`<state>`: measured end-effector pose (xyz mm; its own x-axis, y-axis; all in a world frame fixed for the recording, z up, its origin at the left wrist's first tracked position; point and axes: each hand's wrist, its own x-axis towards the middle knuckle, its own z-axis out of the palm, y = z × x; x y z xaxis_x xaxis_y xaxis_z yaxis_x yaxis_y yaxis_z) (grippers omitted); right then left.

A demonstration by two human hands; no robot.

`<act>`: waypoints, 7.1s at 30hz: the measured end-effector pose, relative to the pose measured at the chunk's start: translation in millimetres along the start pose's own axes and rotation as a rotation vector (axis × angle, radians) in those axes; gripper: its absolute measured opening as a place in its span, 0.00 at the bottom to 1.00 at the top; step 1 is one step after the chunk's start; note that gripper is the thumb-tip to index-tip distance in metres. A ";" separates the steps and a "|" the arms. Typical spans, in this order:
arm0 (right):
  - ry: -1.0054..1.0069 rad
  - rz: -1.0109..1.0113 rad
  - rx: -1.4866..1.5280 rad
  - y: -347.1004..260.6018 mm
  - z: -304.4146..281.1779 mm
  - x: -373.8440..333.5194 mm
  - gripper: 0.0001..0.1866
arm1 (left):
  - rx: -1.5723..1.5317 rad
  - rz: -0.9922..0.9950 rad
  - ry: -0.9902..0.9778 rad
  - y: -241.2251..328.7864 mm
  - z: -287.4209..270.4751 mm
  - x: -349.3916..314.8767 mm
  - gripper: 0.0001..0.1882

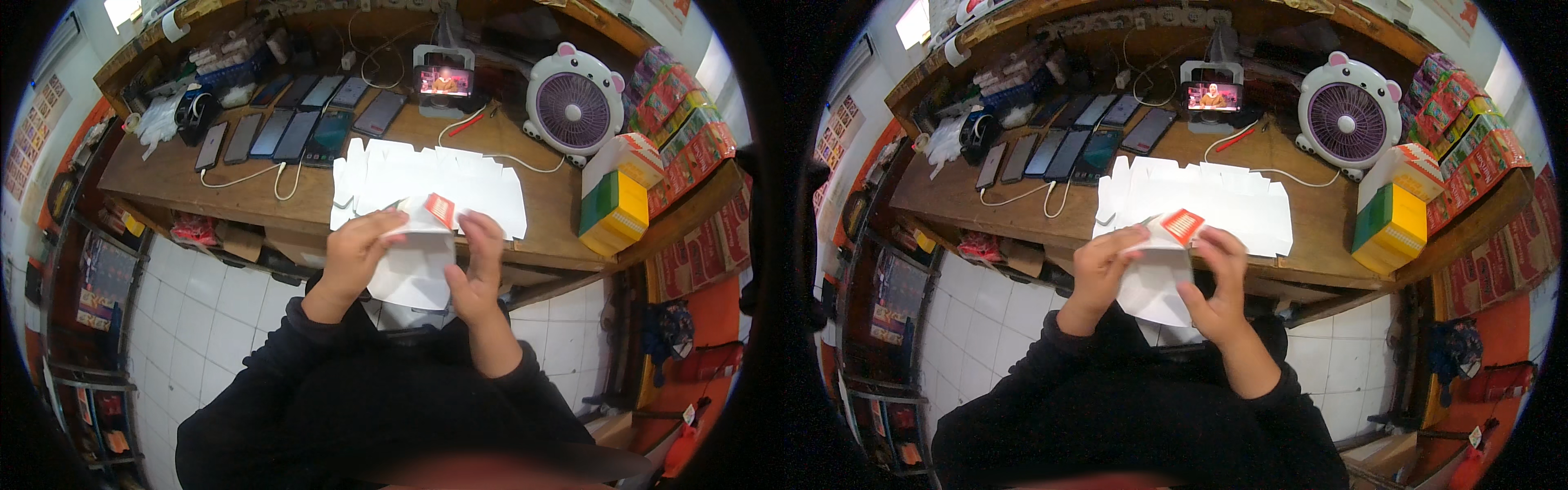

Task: The person sits on the floor and repeatedly folds flat white paper sheets into small rectangular boxes. They pick each sheet from a stack, fold the sides and ends to form a box, and place the finished box on a growing pile to the right.

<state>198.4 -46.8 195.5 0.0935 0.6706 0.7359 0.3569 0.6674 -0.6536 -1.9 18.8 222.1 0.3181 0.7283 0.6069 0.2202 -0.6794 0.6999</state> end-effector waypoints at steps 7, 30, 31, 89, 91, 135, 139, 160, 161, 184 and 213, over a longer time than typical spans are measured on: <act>-0.279 0.668 0.682 2.0 3.8 -69.4 0.63 | -0.247 -0.073 -0.076 -10.9 30.0 -14.0 0.16; 0.168 0.965 -1.685 21.4 -263.7 118.1 0.33 | -0.427 -0.513 -0.259 -54.2 21.9 -83.6 0.26; 0.210 0.943 -1.692 31.9 -261.0 112.9 0.33 | -0.424 -0.511 -0.262 -54.3 21.6 -86.5 0.25; -0.300 0.337 -0.308 4.3 13.2 -47.3 0.04 | -0.730 -0.889 -0.281 -43.2 33.4 -104.3 0.11; -0.221 0.324 -0.243 12.3 19.2 -60.8 0.04 | -0.674 -0.975 -0.309 -50.0 33.1 -106.3 0.11; -0.382 0.554 -0.085 56.6 45.5 -139.3 0.28 | -0.861 -0.946 -0.377 -82.8 45.2 -135.4 0.16; -0.126 0.734 0.194 59.6 48.2 -140.6 0.17 | -0.565 -0.917 -0.225 -75.5 50.6 -130.5 0.12; -0.168 0.717 0.297 44.9 53.6 -137.5 0.09 | -0.216 -0.692 -0.098 -84.2 63.9 -136.2 0.07; -0.105 0.791 0.314 45.3 53.9 -138.7 0.08 | -0.243 -0.668 -0.096 -84.1 64.7 -137.3 0.07; -0.064 0.573 -0.051 59.7 66.6 -143.7 0.17 | -0.804 -0.916 -0.050 -80.4 79.5 -154.2 0.20; -0.370 0.570 -0.408 65.4 45.7 -160.2 0.11 | -0.818 -1.192 0.473 -118.7 46.9 -147.1 0.14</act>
<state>164.3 -95.8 26.8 0.0748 0.9852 0.1543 0.6660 0.0658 -0.7430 -31.6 -11.8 32.0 -0.0209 0.8679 -0.4962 -0.4790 0.4269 0.7670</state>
